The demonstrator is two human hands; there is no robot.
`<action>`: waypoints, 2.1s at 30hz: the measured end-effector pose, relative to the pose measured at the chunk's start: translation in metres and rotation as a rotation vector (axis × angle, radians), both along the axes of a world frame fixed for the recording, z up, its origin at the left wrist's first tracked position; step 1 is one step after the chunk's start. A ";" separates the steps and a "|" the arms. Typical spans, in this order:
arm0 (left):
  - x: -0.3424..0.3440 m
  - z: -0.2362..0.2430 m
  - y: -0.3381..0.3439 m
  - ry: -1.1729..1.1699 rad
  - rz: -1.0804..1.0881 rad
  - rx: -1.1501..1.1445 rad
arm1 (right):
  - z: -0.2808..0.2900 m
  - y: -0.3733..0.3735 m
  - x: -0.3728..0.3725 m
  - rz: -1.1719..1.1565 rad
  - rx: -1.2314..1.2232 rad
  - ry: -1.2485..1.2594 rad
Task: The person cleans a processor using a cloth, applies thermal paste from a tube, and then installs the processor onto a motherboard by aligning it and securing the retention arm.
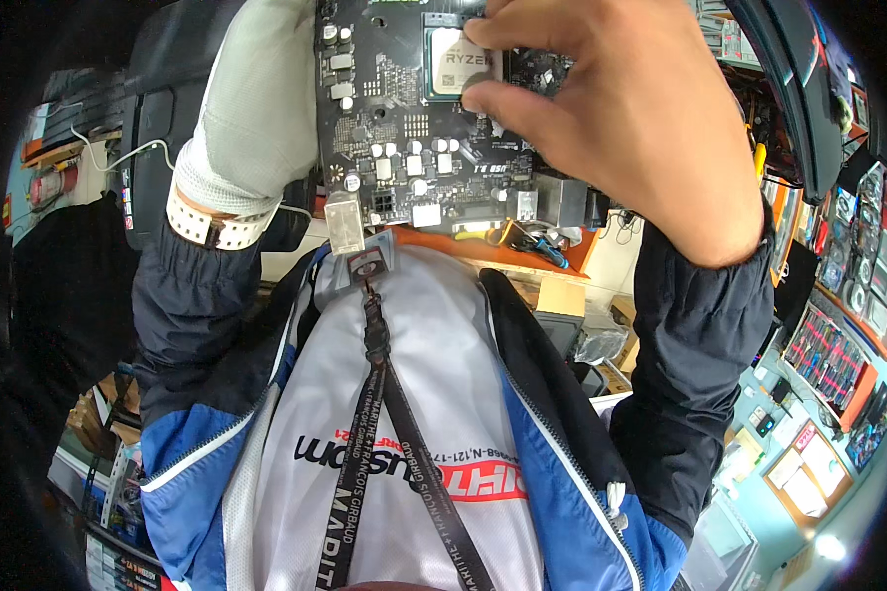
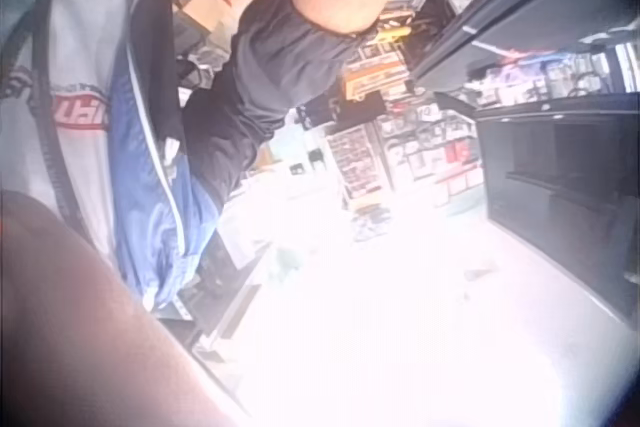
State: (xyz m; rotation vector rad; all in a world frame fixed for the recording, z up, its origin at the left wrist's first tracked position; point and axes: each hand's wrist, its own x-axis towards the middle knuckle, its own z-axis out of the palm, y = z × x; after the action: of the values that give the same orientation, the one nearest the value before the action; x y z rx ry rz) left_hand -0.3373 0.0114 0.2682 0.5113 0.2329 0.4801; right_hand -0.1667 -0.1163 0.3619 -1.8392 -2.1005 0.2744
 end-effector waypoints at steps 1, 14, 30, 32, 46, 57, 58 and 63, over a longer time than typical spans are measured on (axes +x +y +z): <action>-0.002 0.000 0.000 -0.043 -0.032 0.000 | -0.001 0.000 0.000 0.000 0.001 0.027; -0.005 0.029 -0.022 0.280 -0.011 0.311 | 0.008 -0.033 0.019 -0.089 0.360 -0.013; -0.012 0.006 0.006 0.627 0.250 0.928 | -0.046 -0.003 0.024 0.003 0.453 0.128; -0.012 0.004 0.010 0.644 0.255 0.940 | -0.051 0.002 0.022 0.025 0.478 0.180; -0.016 -0.003 0.016 0.745 0.306 1.036 | -0.054 -0.018 -0.003 0.039 0.347 0.092; -0.015 -0.002 0.017 0.805 0.301 1.106 | -0.049 -0.027 -0.010 -0.005 0.076 -0.075; -0.014 -0.002 0.016 0.796 0.298 1.108 | -0.058 -0.030 -0.010 -0.024 0.118 -0.125; -0.011 -0.003 0.016 0.752 0.287 1.045 | -0.061 -0.030 -0.001 -0.002 0.166 -0.066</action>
State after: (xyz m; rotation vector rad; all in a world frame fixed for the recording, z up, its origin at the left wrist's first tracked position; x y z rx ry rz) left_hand -0.3485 0.0273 0.2652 1.7007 0.7950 0.6586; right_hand -0.1681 -0.1464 0.3010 -1.7761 -2.0962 0.0377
